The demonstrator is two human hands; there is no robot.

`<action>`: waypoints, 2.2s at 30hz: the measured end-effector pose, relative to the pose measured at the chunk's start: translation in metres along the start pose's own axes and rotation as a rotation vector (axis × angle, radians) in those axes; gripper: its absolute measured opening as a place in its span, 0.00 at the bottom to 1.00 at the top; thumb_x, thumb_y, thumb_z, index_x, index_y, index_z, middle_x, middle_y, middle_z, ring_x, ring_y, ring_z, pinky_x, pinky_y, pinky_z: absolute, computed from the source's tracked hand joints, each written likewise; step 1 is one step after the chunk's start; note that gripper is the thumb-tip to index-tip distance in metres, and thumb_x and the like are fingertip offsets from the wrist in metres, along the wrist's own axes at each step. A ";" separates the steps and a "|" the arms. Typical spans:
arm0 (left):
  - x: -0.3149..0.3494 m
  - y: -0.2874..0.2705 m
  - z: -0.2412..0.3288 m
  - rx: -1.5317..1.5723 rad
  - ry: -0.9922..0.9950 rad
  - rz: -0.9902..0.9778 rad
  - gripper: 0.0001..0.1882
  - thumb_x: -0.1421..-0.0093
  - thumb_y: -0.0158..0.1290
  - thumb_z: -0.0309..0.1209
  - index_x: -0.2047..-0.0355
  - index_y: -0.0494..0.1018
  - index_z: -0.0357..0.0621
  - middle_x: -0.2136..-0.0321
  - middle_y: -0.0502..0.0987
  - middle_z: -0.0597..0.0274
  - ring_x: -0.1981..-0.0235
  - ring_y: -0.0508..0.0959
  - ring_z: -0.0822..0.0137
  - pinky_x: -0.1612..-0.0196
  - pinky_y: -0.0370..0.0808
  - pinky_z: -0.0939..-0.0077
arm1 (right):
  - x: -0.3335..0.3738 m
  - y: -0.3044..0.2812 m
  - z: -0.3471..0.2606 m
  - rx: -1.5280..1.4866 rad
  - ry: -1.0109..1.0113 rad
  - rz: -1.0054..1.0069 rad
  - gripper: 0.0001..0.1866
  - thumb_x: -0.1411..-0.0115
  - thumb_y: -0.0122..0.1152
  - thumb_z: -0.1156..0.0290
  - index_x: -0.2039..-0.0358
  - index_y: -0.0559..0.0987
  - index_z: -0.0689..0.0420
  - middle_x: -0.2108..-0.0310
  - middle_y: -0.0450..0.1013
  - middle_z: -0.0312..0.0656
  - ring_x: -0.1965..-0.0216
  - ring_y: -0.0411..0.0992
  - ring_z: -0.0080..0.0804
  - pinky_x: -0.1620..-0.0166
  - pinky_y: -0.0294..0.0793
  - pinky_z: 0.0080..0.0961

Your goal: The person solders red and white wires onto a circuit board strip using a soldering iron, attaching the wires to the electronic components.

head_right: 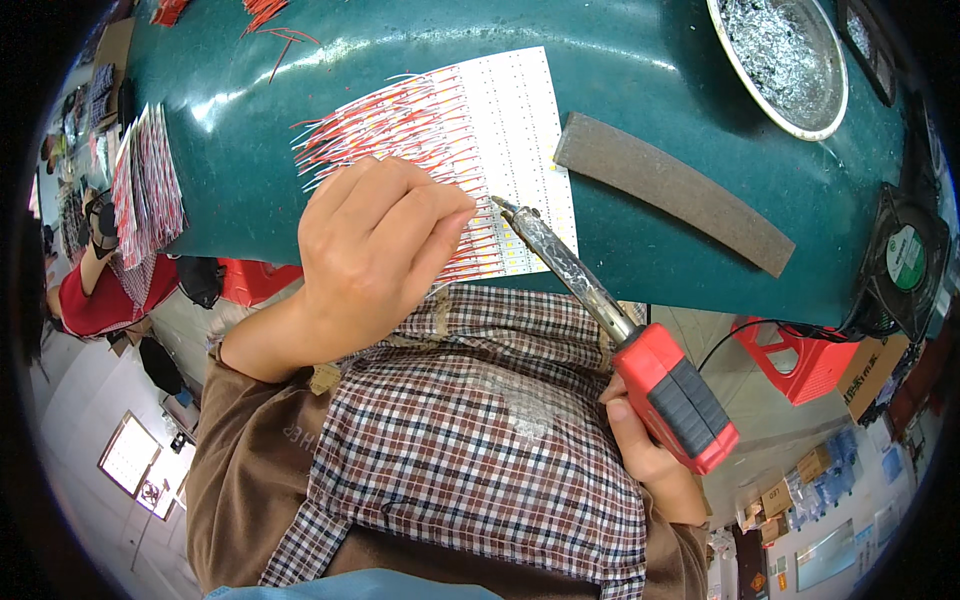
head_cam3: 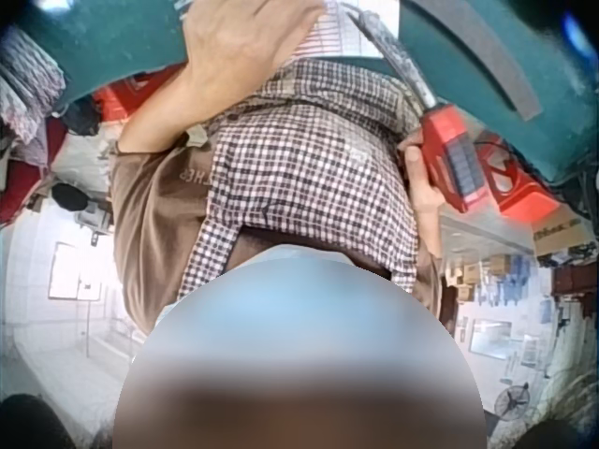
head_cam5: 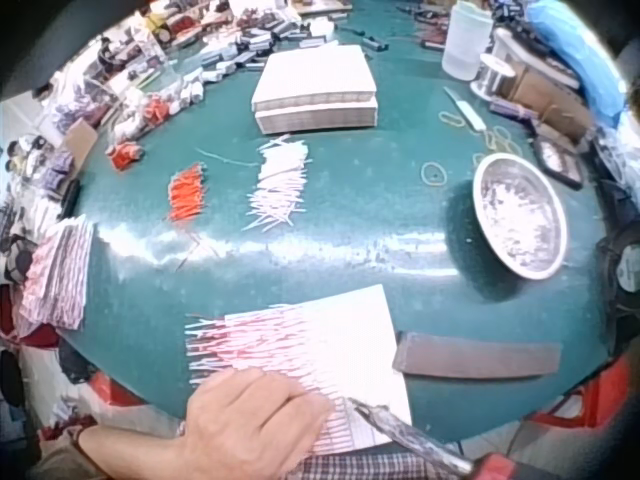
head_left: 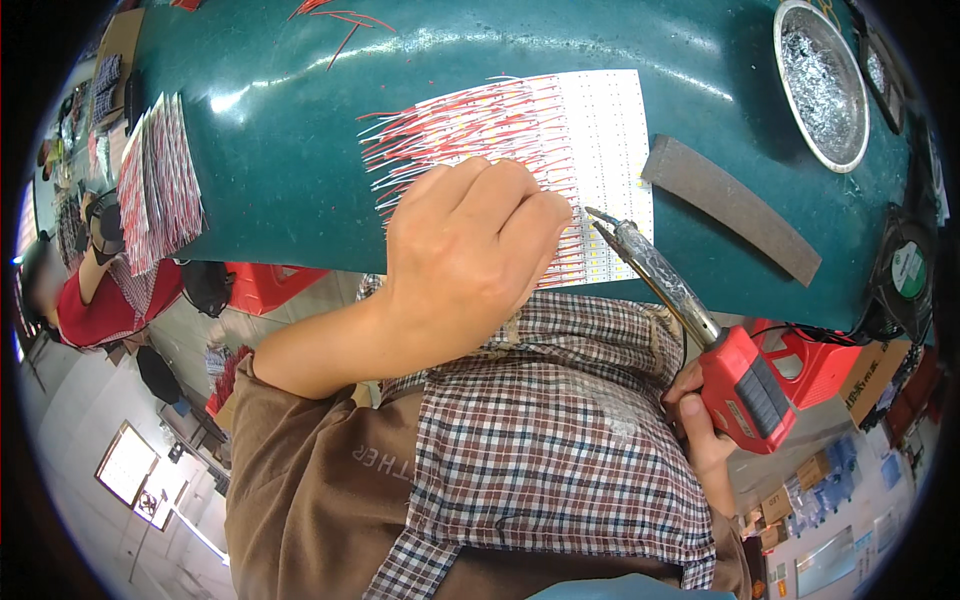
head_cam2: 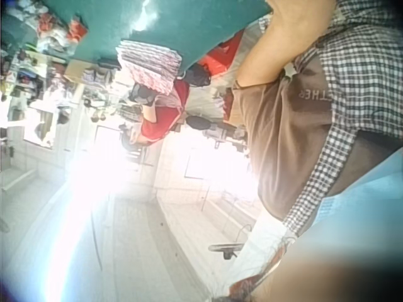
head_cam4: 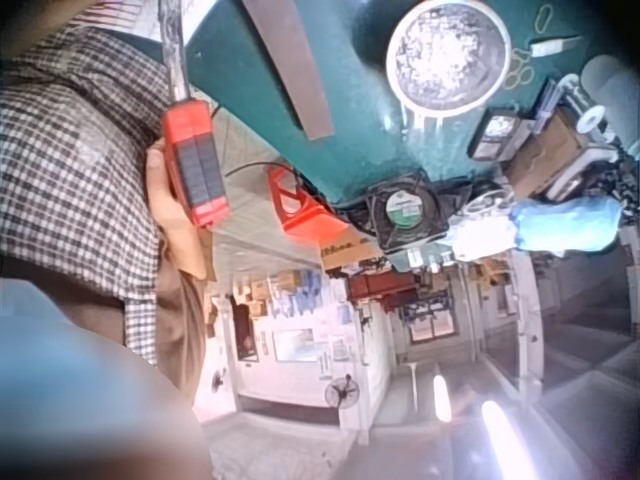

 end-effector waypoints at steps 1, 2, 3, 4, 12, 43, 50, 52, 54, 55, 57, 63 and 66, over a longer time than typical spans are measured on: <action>0.000 0.000 0.000 -0.006 -0.005 0.000 0.09 0.56 0.61 0.23 0.73 0.74 0.44 0.77 0.72 0.64 0.77 0.72 0.64 0.74 0.66 0.71 | 0.000 0.000 0.000 0.000 0.000 -0.001 0.14 0.44 0.60 0.65 0.67 0.71 0.64 0.76 0.69 0.44 0.76 0.66 0.27 0.72 0.66 0.20; 0.000 0.000 0.000 -0.011 -0.011 0.000 0.09 0.56 0.61 0.23 0.73 0.74 0.44 0.78 0.71 0.64 0.77 0.72 0.64 0.74 0.66 0.71 | -0.001 0.001 0.000 -0.014 0.015 0.000 0.14 0.44 0.60 0.65 0.67 0.70 0.64 0.76 0.68 0.44 0.74 0.66 0.28 0.70 0.66 0.22; 0.000 0.000 0.001 -0.011 -0.011 0.000 0.09 0.56 0.61 0.23 0.73 0.74 0.44 0.78 0.71 0.64 0.77 0.72 0.64 0.74 0.66 0.71 | -0.001 0.001 0.000 -0.029 0.031 0.000 0.14 0.44 0.60 0.66 0.68 0.70 0.63 0.76 0.68 0.44 0.73 0.67 0.30 0.68 0.66 0.23; 0.000 0.000 0.001 -0.018 -0.019 -0.010 0.09 0.56 0.61 0.23 0.73 0.74 0.45 0.78 0.71 0.64 0.77 0.72 0.64 0.74 0.66 0.70 | -0.001 0.001 0.000 -0.029 0.031 0.000 0.14 0.44 0.60 0.66 0.68 0.70 0.63 0.76 0.68 0.44 0.73 0.67 0.30 0.68 0.66 0.23; -0.001 0.001 0.001 -0.026 -0.017 -0.029 0.10 0.57 0.60 0.22 0.73 0.74 0.45 0.77 0.70 0.64 0.77 0.72 0.64 0.74 0.66 0.70 | -0.001 0.003 0.000 -0.053 0.066 0.016 0.13 0.45 0.60 0.67 0.69 0.69 0.63 0.77 0.67 0.44 0.74 0.66 0.29 0.69 0.65 0.22; -0.076 -0.039 -0.067 -0.208 -0.176 0.093 0.07 0.50 0.61 0.28 0.72 0.75 0.41 0.75 0.73 0.58 0.74 0.74 0.61 0.70 0.70 0.70 | -0.011 0.009 -0.012 -0.161 -0.031 0.219 0.21 0.45 0.60 0.60 0.64 0.69 0.67 0.84 0.66 0.40 0.90 0.55 0.17 0.83 0.59 0.16; -0.098 -0.036 -0.097 0.016 -0.502 -0.196 0.11 0.47 0.60 0.32 0.74 0.75 0.35 0.74 0.74 0.51 0.70 0.76 0.57 0.66 0.71 0.67 | -0.011 0.009 -0.013 -0.190 -0.054 0.185 0.18 0.43 0.58 0.63 0.63 0.69 0.66 0.81 0.67 0.42 0.89 0.55 0.17 0.83 0.60 0.17; -0.099 -0.037 -0.092 0.006 -0.468 -0.218 0.11 0.47 0.60 0.33 0.73 0.75 0.35 0.74 0.74 0.51 0.71 0.76 0.57 0.66 0.71 0.68 | -0.011 0.008 -0.013 -0.189 -0.042 0.201 0.18 0.43 0.58 0.63 0.63 0.69 0.66 0.81 0.67 0.42 0.89 0.55 0.17 0.82 0.60 0.17; -0.100 -0.039 -0.086 0.029 -0.406 -0.178 0.10 0.48 0.60 0.31 0.73 0.75 0.34 0.75 0.75 0.51 0.74 0.76 0.59 0.69 0.72 0.69 | -0.013 0.008 -0.013 -0.207 -0.047 0.175 0.18 0.43 0.58 0.63 0.62 0.69 0.66 0.81 0.67 0.42 0.89 0.55 0.17 0.82 0.60 0.17; -0.099 -0.041 -0.086 0.027 -0.409 -0.177 0.10 0.48 0.60 0.31 0.73 0.75 0.34 0.75 0.75 0.51 0.74 0.76 0.59 0.69 0.72 0.69 | -0.012 0.008 -0.013 -0.208 -0.048 0.172 0.18 0.43 0.58 0.63 0.62 0.69 0.66 0.81 0.67 0.42 0.89 0.55 0.17 0.82 0.60 0.17; -0.096 -0.046 -0.089 0.037 -0.447 -0.126 0.08 0.48 0.58 0.28 0.74 0.74 0.33 0.77 0.76 0.53 0.78 0.75 0.64 0.73 0.71 0.72 | -0.012 0.007 -0.013 -0.192 -0.055 0.180 0.18 0.43 0.57 0.64 0.62 0.68 0.66 0.81 0.67 0.42 0.89 0.55 0.17 0.82 0.60 0.17; -0.097 -0.051 -0.076 0.305 -0.598 -0.002 0.06 0.48 0.58 0.25 0.75 0.75 0.33 0.78 0.75 0.59 0.80 0.72 0.72 0.75 0.68 0.79 | -0.010 0.003 -0.009 -0.188 -0.051 0.156 0.17 0.43 0.57 0.65 0.61 0.68 0.66 0.80 0.68 0.42 0.89 0.55 0.17 0.82 0.61 0.18; -0.088 -0.050 -0.072 0.122 -0.434 -0.030 0.04 0.47 0.58 0.24 0.71 0.77 0.36 0.77 0.76 0.61 0.80 0.72 0.72 0.76 0.68 0.80 | -0.008 0.003 -0.009 -0.193 -0.052 0.165 0.16 0.43 0.56 0.66 0.61 0.68 0.66 0.80 0.68 0.43 0.89 0.54 0.17 0.82 0.61 0.17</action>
Point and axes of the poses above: each hand's wrist, its own x-axis away from the middle knuckle, its own y-axis out of the palm, z = x × y, the point moved 3 cm from there along -x, towards the middle knuckle
